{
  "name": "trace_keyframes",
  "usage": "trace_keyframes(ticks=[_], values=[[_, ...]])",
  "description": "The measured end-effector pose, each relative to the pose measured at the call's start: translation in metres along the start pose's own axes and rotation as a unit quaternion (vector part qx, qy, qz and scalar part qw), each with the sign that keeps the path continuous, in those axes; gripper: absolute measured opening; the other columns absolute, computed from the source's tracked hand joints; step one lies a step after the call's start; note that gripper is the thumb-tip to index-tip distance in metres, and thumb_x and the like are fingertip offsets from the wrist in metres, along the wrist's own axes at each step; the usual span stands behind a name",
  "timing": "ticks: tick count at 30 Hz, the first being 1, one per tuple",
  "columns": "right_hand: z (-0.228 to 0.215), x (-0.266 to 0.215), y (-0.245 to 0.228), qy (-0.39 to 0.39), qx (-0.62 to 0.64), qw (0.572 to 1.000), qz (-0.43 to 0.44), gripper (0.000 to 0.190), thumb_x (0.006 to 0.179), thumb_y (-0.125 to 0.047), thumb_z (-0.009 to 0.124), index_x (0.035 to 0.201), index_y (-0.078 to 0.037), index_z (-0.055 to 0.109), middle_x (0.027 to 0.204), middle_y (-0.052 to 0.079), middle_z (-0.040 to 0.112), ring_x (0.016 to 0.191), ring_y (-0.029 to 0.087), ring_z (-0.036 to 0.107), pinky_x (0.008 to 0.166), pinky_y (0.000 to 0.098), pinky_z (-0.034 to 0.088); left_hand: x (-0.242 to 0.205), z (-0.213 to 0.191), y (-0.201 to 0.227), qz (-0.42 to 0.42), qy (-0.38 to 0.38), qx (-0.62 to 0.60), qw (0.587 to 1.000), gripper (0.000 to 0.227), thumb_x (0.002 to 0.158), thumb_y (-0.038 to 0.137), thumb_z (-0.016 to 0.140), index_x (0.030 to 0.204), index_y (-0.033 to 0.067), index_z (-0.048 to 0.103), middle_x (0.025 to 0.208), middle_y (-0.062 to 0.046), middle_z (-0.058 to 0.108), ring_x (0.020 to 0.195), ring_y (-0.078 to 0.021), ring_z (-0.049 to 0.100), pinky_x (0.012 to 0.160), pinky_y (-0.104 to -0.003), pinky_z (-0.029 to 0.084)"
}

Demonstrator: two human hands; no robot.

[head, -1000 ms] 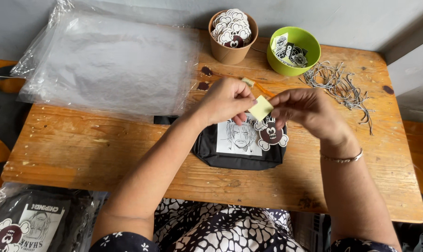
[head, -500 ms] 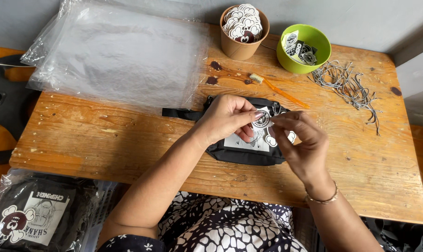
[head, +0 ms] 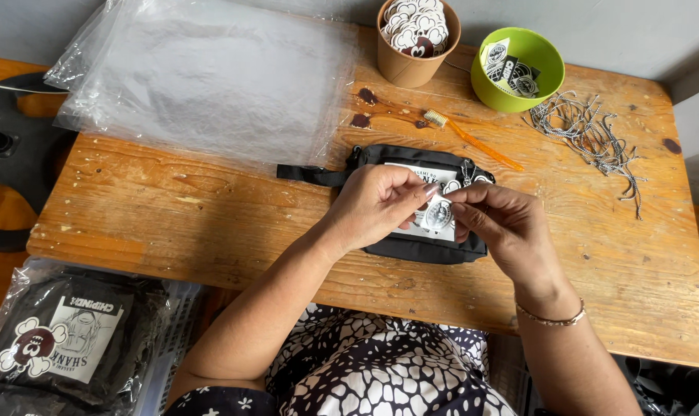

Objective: The person attaches a cartoon bear sticker to a black pouch using a string, then places a small card on top. They proceed to wrap the pouch in a clear plastic bag, smoothing the plastic to secure the contents.

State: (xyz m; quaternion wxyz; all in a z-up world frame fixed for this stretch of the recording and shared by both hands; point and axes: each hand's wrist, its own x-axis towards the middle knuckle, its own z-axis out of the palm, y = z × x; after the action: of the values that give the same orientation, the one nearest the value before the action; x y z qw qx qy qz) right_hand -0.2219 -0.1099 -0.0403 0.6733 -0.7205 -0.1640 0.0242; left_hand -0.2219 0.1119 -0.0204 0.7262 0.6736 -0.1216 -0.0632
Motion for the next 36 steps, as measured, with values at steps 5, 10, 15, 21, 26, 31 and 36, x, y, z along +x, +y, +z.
trace_keyframes(ticks=[5, 10, 15, 21, 26, 31, 36], values=[[0.009, 0.014, -0.020, -0.071, -0.061, 0.995, -0.019, 0.011, 0.090, 0.009, 0.067, 0.098, 0.011, 0.074, 0.068, 0.019, 0.066, 0.057, 0.018, 0.067, 0.057, 0.0305, 0.061, -0.002, -0.002, -0.010, 0.015, -0.011, -0.007, 1.000, 0.016, 0.084, 0.000, 0.073, 0.098, -0.0094, 0.072, 0.072, -0.020, 0.071, 0.054, -0.0174, 0.070, 0.045, -0.027, 0.062], [0.006, 0.018, -0.008, -0.060, -0.035, 0.998, 0.009, 0.019, 0.095, 0.005, 0.065, 0.111, 0.015, 0.069, 0.076, 0.019, 0.069, 0.063, 0.016, 0.066, 0.059, 0.0298, 0.061, -0.010, -0.004, -0.015, 0.007, 0.030, -0.044, 0.999, 0.018, 0.083, -0.009, 0.069, 0.100, -0.0145, 0.069, 0.074, -0.024, 0.070, 0.056, -0.0210, 0.072, 0.046, -0.030, 0.065], [0.018, 0.017, 0.010, -0.097, -0.003, 0.993, 0.061, 0.032, 0.082, 0.009, 0.075, 0.112, 0.017, 0.067, 0.080, 0.024, 0.072, 0.067, 0.021, 0.074, 0.062, 0.0335, 0.066, -0.025, 0.003, -0.028, 0.060, 0.140, -0.001, 0.988, 0.010, 0.087, -0.010, 0.066, 0.097, -0.0083, 0.069, 0.077, -0.020, 0.068, 0.062, -0.0228, 0.074, 0.053, -0.033, 0.067], [0.021, 0.027, 0.023, -0.135, -0.083, 0.985, 0.064, 0.015, 0.088, 0.009, 0.070, 0.103, 0.013, 0.072, 0.076, 0.019, 0.068, 0.066, 0.017, 0.067, 0.061, 0.0323, 0.064, -0.041, -0.009, -0.046, 0.062, 0.136, 0.258, 0.955, 0.012, 0.083, 0.002, 0.073, 0.094, 0.0061, 0.074, 0.080, -0.011, 0.072, 0.071, -0.0244, 0.075, 0.054, -0.029, 0.065], [0.031, 0.034, 0.028, -0.151, -0.269, 0.950, 0.037, 0.014, 0.089, 0.000, 0.074, 0.103, 0.001, 0.077, 0.076, 0.015, 0.070, 0.064, 0.019, 0.068, 0.060, 0.0347, 0.057, -0.055, -0.021, -0.037, 0.106, 0.032, 0.429, 0.896, 0.039, 0.079, 0.021, 0.083, 0.111, 0.0028, 0.071, 0.103, -0.014, 0.066, 0.101, -0.0318, 0.063, 0.085, -0.041, 0.055], [0.044, 0.029, 0.024, -0.140, -0.343, 0.929, -0.002, 0.013, 0.088, -0.005, 0.077, 0.101, -0.006, 0.078, 0.080, 0.012, 0.072, 0.069, 0.022, 0.071, 0.063, 0.0349, 0.056, -0.056, -0.020, -0.053, 0.072, -0.020, 0.468, 0.881, 0.059, 0.074, 0.024, 0.087, 0.124, 0.0025, 0.065, 0.117, -0.015, 0.060, 0.115, -0.0343, 0.053, 0.098, -0.045, 0.046], [0.055, 0.020, 0.010, -0.163, -0.388, 0.906, -0.034, 0.013, 0.086, -0.002, 0.075, 0.098, -0.005, 0.078, 0.083, 0.013, 0.072, 0.074, 0.031, 0.073, 0.061, 0.0395, 0.058, -0.052, -0.020, -0.063, 0.086, -0.013, 0.488, 0.869, 0.053, 0.072, 0.024, 0.088, 0.117, 0.0056, 0.067, 0.115, -0.012, 0.059, 0.112, -0.0315, 0.055, 0.095, -0.043, 0.047]])
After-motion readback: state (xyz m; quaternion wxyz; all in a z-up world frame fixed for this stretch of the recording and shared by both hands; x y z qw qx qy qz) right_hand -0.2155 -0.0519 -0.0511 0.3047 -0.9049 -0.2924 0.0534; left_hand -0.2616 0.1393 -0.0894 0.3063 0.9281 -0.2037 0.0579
